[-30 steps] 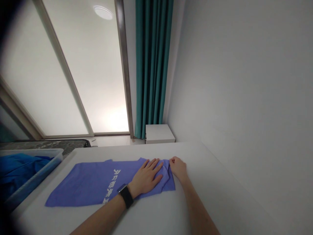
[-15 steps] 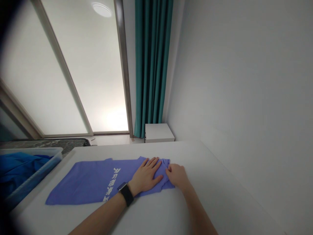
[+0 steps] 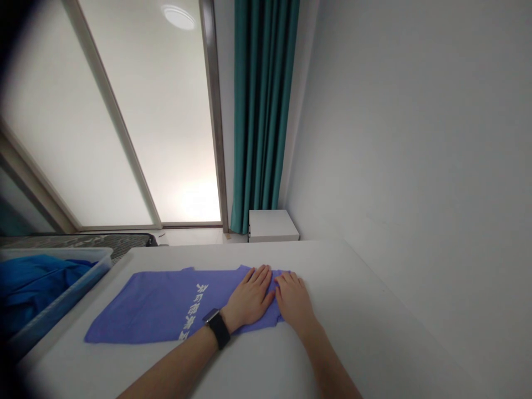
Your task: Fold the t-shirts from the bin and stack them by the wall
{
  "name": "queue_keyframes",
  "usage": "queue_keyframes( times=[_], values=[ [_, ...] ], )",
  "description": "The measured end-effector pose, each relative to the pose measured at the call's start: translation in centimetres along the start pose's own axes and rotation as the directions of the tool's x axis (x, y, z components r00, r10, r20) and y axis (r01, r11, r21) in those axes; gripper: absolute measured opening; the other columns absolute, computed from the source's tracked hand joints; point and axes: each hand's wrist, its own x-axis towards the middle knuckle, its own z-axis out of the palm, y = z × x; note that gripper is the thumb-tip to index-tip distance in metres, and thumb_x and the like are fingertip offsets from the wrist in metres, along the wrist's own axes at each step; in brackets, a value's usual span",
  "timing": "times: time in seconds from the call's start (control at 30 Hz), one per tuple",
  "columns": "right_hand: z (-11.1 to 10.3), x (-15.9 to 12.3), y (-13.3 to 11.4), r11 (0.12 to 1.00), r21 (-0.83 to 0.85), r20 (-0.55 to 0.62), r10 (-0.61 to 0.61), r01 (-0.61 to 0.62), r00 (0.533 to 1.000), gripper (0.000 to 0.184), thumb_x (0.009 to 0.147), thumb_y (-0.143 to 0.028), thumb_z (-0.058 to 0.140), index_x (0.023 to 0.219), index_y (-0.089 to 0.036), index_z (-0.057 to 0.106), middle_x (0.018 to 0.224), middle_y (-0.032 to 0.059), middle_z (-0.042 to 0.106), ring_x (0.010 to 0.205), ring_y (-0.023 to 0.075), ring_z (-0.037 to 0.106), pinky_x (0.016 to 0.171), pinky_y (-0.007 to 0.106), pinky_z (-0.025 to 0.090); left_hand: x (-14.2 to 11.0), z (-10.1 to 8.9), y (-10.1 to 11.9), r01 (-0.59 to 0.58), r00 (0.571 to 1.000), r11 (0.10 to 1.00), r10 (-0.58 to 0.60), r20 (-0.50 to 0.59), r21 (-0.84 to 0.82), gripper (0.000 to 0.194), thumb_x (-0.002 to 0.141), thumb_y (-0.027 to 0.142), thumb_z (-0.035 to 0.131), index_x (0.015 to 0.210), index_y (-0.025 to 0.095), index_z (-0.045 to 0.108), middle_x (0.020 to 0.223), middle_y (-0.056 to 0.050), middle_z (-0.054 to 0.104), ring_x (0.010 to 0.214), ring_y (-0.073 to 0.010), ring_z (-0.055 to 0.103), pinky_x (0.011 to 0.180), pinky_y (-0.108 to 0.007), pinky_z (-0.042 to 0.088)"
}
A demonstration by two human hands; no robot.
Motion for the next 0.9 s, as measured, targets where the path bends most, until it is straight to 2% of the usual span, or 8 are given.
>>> queue_keyframes(
  times=[0.13, 0.23, 0.33, 0.4, 0.47, 0.6, 0.77, 0.9],
  values=[
    [0.6, -0.2, 0.9, 0.993, -0.052, -0.003, 0.106, -0.106, 0.994, 0.019, 0.09, -0.02, 0.048, 0.1, -0.022, 0.064, 0.108, 0.0093, 0.063, 0.104, 0.0251, 0.055, 0.088, 0.035, 0.04, 0.0, -0.1, 0.0, -0.012, 1.0, 1.0, 0.012, -0.008, -0.006, 0.057, 0.1, 0.044, 0.03, 0.145, 0.011, 0.038, 0.153, -0.014, 0.039, 0.143, -0.0261, 0.03, 0.117, -0.045, 0.023],
    [1.1, -0.1, 2.1, 0.979, -0.018, -0.023, 0.202, -0.203, 0.979, 0.024, 0.088, -0.025, 0.052, 0.11, -0.021, 0.061, 0.114, 0.0105, 0.06, 0.109, 0.0258, 0.053, 0.09, 0.035, 0.039, 0.0, -1.3, 0.4, -0.009, 0.999, 1.0, 0.008, -0.036, -0.016, 0.05, 0.097, 0.042, 0.04, 0.139, 0.014, 0.045, 0.147, -0.013, 0.045, 0.138, -0.0272, 0.035, 0.115, -0.046, 0.024],
    [1.8, 0.0, 3.0, 0.969, 0.031, -0.024, 0.247, -0.247, 0.969, 0.043, 0.088, -0.03, 0.053, 0.13, -0.021, 0.051, 0.127, 0.0115, 0.056, 0.117, 0.0278, 0.049, 0.095, 0.039, 0.037, 0.1, -3.0, 1.5, -0.012, 0.999, 1.0, 0.012, -0.037, 0.002, 0.029, 0.094, 0.032, 0.047, 0.115, 0.018, 0.059, 0.125, -0.013, 0.059, 0.122, -0.0283, 0.049, 0.106, -0.046, 0.034],
    [2.1, 0.2, 3.4, 0.968, 0.08, -0.016, 0.241, -0.239, 0.97, 0.045, 0.088, -0.031, 0.052, 0.132, -0.022, 0.05, 0.13, 0.0107, 0.055, 0.12, 0.0279, 0.047, 0.097, 0.041, 0.034, 0.0, -3.7, 2.5, -0.042, 0.999, 0.999, 0.042, 0.001, 0.001, 0.02, 0.094, 0.029, 0.047, 0.102, 0.018, 0.061, 0.11, -0.011, 0.064, 0.11, -0.0272, 0.055, 0.096, -0.044, 0.041],
    [2.4, 0.4, 3.7, 0.966, 0.125, -0.012, 0.229, -0.226, 0.973, 0.038, 0.088, -0.031, 0.052, 0.124, -0.023, 0.055, 0.127, 0.0093, 0.057, 0.119, 0.027, 0.047, 0.097, 0.041, 0.033, -0.2, -3.8, 3.6, -0.074, 0.996, 0.997, 0.075, 0.047, -0.023, 0.021, 0.094, 0.034, 0.049, 0.101, 0.018, 0.061, 0.104, -0.01, 0.066, 0.103, -0.0267, 0.059, 0.09, -0.043, 0.045],
    [2.6, 1.1, 3.9, 0.955, 0.181, -0.034, 0.243, -0.234, 0.969, 0.023, 0.085, -0.032, 0.055, 0.105, -0.023, 0.062, 0.114, 0.0079, 0.06, 0.112, 0.0263, 0.049, 0.094, 0.04, 0.034, -0.7, -3.1, 5.1, -0.054, 0.989, 0.997, 0.061, 0.131, -0.055, 0.045, 0.085, 0.056, 0.06, 0.108, 0.017, 0.059, 0.104, -0.011, 0.068, 0.096, -0.0292, 0.063, 0.083, -0.044, 0.049],
    [2.7, 1.6, 3.9, 0.926, 0.323, -0.069, 0.23, -0.196, 0.971, 0.012, 0.083, -0.027, 0.051, 0.091, -0.024, 0.059, 0.099, 0.0044, 0.063, 0.099, 0.0237, 0.054, 0.087, 0.036, 0.037, -0.8, -3.1, 5.6, -0.077, 0.982, 0.997, 0.077, 0.17, -0.01, 0.018, 0.096, 0.03, 0.05, 0.105, 0.017, 0.059, 0.101, -0.009, 0.069, 0.094, -0.0257, 0.065, 0.074, -0.036, 0.052],
    [2.9, 1.8, 3.9, 0.857, 0.488, -0.091, 0.239, -0.166, 0.967, 0.013, 0.083, -0.031, 0.045, 0.09, -0.025, 0.053, 0.083, 0.0001, 0.063, 0.081, 0.0195, 0.059, 0.077, 0.031, 0.043, -0.9, -3.6, 5.6, -0.102, 0.977, 0.995, 0.101, 0.188, -0.002, 0.019, 0.097, 0.014, 0.043, 0.103, 0.017, 0.06, 0.099, -0.008, 0.069, 0.09, -0.0232, 0.066, 0.069, -0.032, 0.052]
  ],
)
